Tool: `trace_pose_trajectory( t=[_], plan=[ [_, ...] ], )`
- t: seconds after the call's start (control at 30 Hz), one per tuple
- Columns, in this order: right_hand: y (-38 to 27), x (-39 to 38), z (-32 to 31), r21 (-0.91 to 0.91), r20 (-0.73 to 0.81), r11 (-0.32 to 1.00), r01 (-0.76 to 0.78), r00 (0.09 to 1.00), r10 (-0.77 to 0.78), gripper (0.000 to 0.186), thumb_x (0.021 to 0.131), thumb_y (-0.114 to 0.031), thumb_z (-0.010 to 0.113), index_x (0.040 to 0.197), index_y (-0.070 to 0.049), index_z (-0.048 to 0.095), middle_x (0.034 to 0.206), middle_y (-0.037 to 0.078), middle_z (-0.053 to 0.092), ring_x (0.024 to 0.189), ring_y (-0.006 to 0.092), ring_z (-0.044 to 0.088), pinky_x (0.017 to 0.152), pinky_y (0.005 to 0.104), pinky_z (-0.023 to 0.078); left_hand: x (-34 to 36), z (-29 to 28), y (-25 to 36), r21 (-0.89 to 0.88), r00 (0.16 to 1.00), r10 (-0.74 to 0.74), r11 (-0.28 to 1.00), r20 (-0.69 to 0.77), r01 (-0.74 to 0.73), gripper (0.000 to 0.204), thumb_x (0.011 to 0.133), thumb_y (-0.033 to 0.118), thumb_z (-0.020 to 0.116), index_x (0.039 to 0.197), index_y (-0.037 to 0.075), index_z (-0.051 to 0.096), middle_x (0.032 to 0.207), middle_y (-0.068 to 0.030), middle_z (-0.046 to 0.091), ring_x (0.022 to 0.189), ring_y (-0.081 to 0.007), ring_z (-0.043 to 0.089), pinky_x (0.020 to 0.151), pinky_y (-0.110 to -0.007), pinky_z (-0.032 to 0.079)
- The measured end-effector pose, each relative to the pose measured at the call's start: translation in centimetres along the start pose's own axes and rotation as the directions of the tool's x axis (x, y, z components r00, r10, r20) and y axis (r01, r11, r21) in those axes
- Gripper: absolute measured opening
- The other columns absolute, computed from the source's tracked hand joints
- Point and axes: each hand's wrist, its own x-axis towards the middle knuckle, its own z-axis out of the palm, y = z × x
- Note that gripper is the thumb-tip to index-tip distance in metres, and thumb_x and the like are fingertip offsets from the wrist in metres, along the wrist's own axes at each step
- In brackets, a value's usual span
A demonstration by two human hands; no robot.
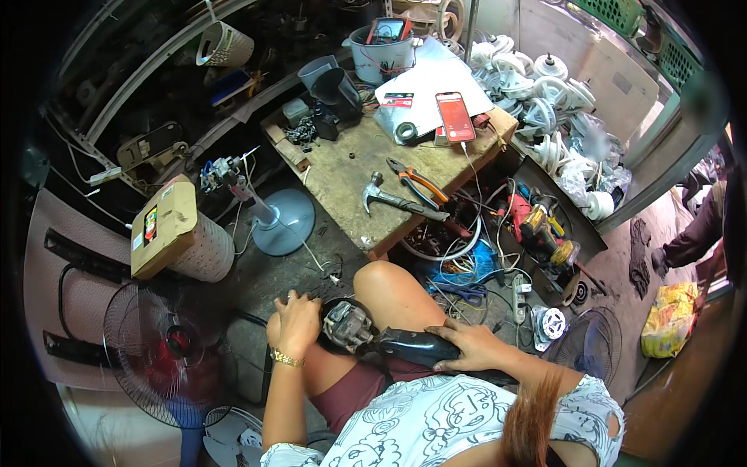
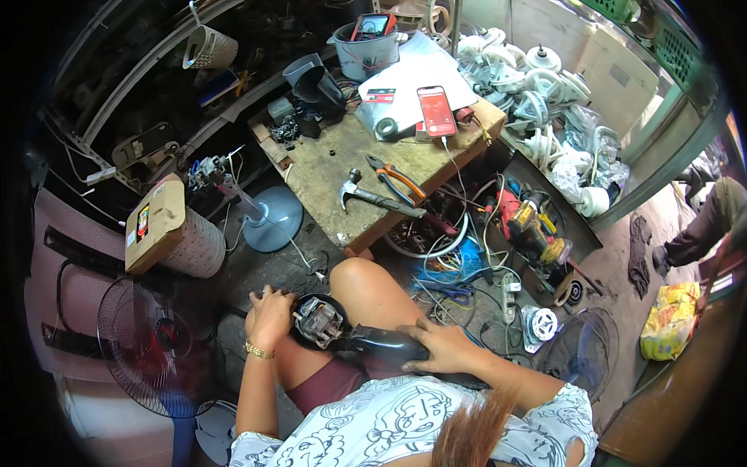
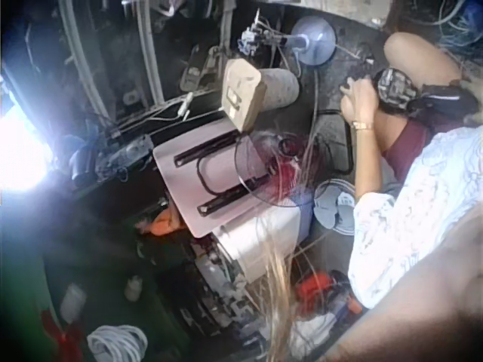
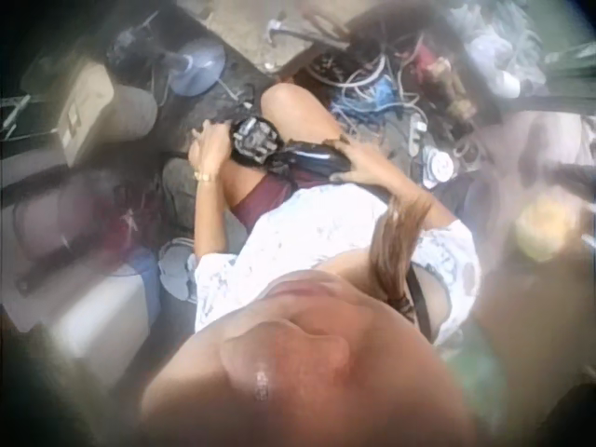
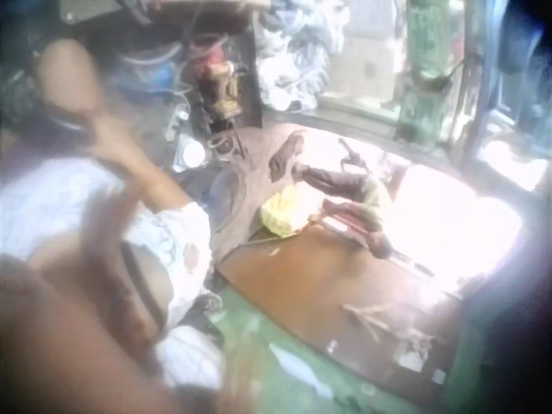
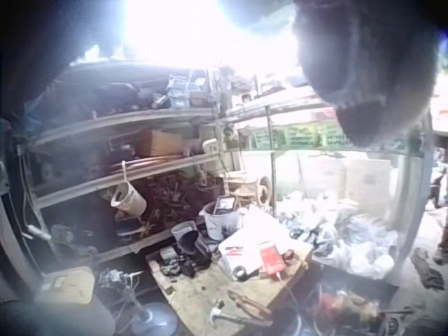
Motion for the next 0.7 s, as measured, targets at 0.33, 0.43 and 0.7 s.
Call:
trace_pose_trajectory(
  t=[0.33,0.43,0.7],
  plan=[
    [9.6,8.6,-11.5,-0.070,-0.600,0.993,0.092,0.791,-0.116,0.051,0.090,-0.032,0.064,0.133,-0.007,0.051,0.126,0.023,0.050,0.117,0.0406,0.051,0.101,0.0456,0.042,1.9,-2.0,-0.9,-0.206,0.989,-0.048,0.975,0.143,0.077,0.020,0.086,0.024,0.065,0.104,0.020,0.073,0.114,-0.0064,0.061,0.113,-0.0277,0.051,0.099,-0.056,0.030],
    [14.7,12.2,-16.7,-0.218,-0.828,0.976,-0.011,0.531,-0.179,0.049,0.096,-0.039,0.051,0.133,-0.006,0.050,0.131,0.023,0.046,0.122,0.0410,0.045,0.105,0.0466,0.037,2.0,-3.5,-1.2,-0.364,0.930,-0.215,0.926,-0.298,0.098,0.035,0.084,0.020,0.067,0.119,0.018,0.063,0.112,-0.0052,0.058,0.113,-0.0281,0.051,0.101,-0.052,0.027],
    [23.5,20.9,-25.5,-0.269,-0.934,0.876,-0.401,0.331,-0.136,0.045,0.089,-0.023,0.055,0.134,-0.020,0.053,0.141,0.023,0.041,0.126,0.0439,0.042,0.107,0.0510,0.034,-1.6,-1.9,-5.0,-0.674,0.646,-0.520,0.738,-0.559,0.011,0.038,0.084,0.002,0.062,0.122,-0.001,0.058,0.112,-0.0149,0.058,0.109,-0.0299,0.056,0.100,-0.041,0.042]
  ],
)
